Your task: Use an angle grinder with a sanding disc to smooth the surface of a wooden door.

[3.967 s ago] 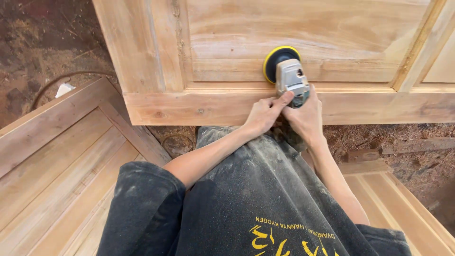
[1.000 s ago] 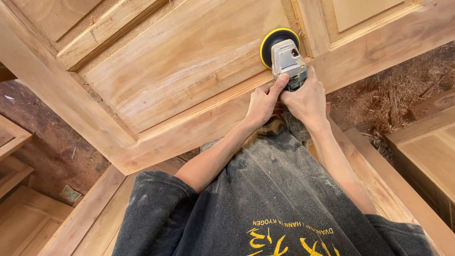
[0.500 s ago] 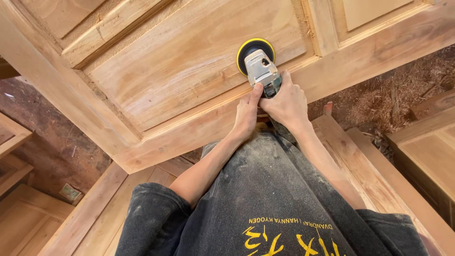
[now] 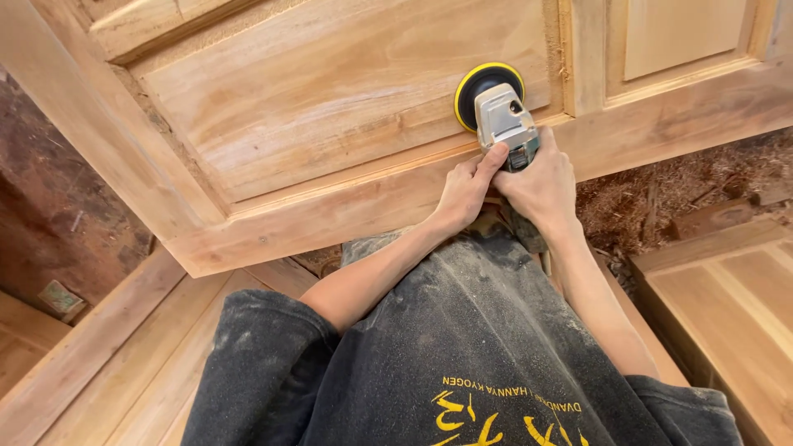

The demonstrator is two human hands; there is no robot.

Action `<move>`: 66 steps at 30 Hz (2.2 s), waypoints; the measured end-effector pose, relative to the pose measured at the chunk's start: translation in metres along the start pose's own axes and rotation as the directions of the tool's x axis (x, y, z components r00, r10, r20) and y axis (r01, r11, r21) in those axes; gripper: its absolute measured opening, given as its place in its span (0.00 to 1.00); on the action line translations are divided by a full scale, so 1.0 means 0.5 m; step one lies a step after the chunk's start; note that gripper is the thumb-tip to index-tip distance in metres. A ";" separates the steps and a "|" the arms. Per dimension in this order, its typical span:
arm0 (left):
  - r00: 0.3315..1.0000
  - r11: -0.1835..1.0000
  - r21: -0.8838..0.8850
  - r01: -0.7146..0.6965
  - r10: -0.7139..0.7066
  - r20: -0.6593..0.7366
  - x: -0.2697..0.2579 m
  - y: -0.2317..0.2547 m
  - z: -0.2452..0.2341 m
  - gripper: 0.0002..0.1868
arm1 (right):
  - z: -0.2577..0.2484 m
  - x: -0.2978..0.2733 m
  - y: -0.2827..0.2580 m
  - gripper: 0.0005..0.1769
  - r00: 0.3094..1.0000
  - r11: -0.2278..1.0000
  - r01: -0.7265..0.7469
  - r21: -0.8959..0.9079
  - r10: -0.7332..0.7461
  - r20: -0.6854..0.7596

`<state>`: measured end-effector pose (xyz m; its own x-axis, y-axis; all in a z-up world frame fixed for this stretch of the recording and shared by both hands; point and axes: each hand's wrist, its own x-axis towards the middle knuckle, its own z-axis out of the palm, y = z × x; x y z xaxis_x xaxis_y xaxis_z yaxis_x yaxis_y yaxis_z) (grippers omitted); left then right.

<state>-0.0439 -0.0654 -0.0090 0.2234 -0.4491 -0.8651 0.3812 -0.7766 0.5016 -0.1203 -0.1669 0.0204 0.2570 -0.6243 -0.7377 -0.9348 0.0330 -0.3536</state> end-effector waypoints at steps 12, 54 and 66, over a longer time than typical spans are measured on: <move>0.999 0.981 -0.190 -0.047 0.046 -0.008 0.058 0.058 0.004 0.45 | -0.019 0.079 -0.017 0.24 0.960 0.966 0.258 0.026 -0.253 -0.121; 0.994 0.999 0.003 -0.047 0.047 -0.096 0.031 -0.070 -0.069 0.35 | 0.047 -0.013 -0.045 0.32 1.000 0.995 -0.031 0.094 0.031 0.007; 1.000 0.992 -0.122 -0.015 0.015 0.003 0.029 0.053 0.002 0.33 | -0.019 0.007 -0.005 0.28 0.993 0.968 -0.098 0.230 0.111 -0.045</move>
<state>-0.0315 -0.0929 -0.0080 0.2262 -0.4622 -0.8574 0.4847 -0.7102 0.5107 -0.1193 -0.1765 0.0243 0.1406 -0.6513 -0.7457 -0.8736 0.2727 -0.4029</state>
